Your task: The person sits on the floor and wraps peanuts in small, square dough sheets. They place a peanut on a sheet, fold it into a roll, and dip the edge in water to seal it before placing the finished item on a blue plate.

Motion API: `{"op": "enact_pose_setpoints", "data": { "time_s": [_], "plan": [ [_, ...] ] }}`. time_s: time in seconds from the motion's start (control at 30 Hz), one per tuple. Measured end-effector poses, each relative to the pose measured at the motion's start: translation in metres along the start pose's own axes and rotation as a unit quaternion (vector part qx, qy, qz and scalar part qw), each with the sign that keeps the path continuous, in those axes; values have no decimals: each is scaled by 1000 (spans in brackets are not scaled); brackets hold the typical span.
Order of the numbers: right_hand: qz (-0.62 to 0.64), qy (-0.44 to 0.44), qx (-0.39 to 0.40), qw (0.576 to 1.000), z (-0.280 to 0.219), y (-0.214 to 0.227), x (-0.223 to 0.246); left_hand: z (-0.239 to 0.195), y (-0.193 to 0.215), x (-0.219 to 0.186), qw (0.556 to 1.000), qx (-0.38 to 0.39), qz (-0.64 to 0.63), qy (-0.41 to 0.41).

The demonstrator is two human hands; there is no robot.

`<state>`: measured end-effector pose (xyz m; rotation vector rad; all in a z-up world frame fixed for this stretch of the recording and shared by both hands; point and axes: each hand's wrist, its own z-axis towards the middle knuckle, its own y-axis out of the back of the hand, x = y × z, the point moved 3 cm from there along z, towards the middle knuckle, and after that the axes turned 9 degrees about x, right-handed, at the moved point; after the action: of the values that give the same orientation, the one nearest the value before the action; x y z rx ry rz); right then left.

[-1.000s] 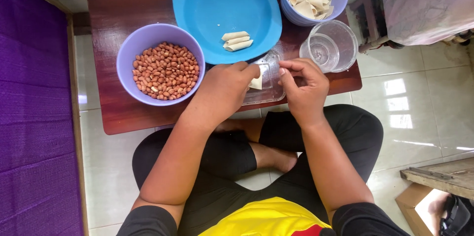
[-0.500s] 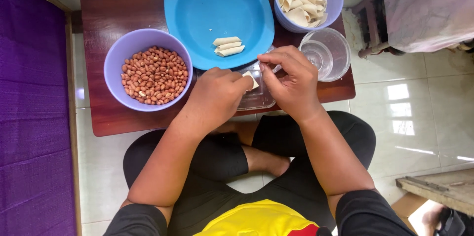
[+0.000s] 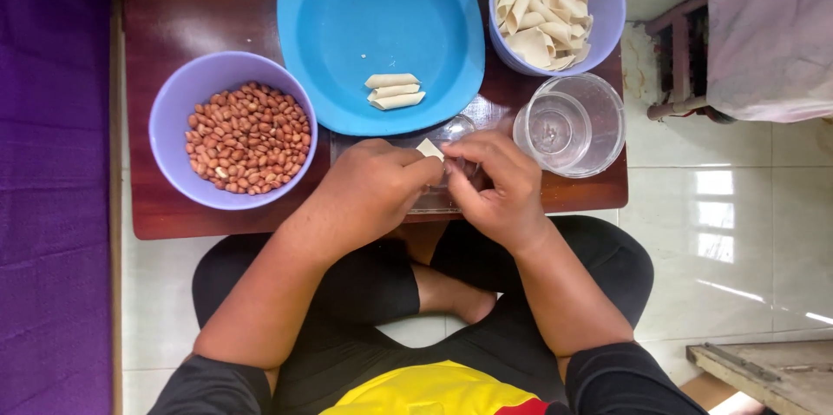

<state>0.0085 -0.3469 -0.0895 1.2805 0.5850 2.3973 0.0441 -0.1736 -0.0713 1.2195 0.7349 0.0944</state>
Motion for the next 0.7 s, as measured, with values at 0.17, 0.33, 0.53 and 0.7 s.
{"op": "enact_pose_setpoints", "data": {
  "time_s": [0.17, 0.33, 0.53, 0.7],
  "plan": [
    [4, -18, 34, 999, 2, 4, 4, 2, -9, 6, 1000, 4, 8, -4],
    [12, -42, 64, 997, 4, 10, 8, 3, -7, 4, 1000, 13, 2, 4],
    [21, -52, 101, 993, 3, 6, 7, 2, -1, 4, 999, 39, -13, 18],
    [42, -88, 119, 988, -5, 2, 0, 3, 1, 4, 999, 44, -15, 17]
  ]
}}
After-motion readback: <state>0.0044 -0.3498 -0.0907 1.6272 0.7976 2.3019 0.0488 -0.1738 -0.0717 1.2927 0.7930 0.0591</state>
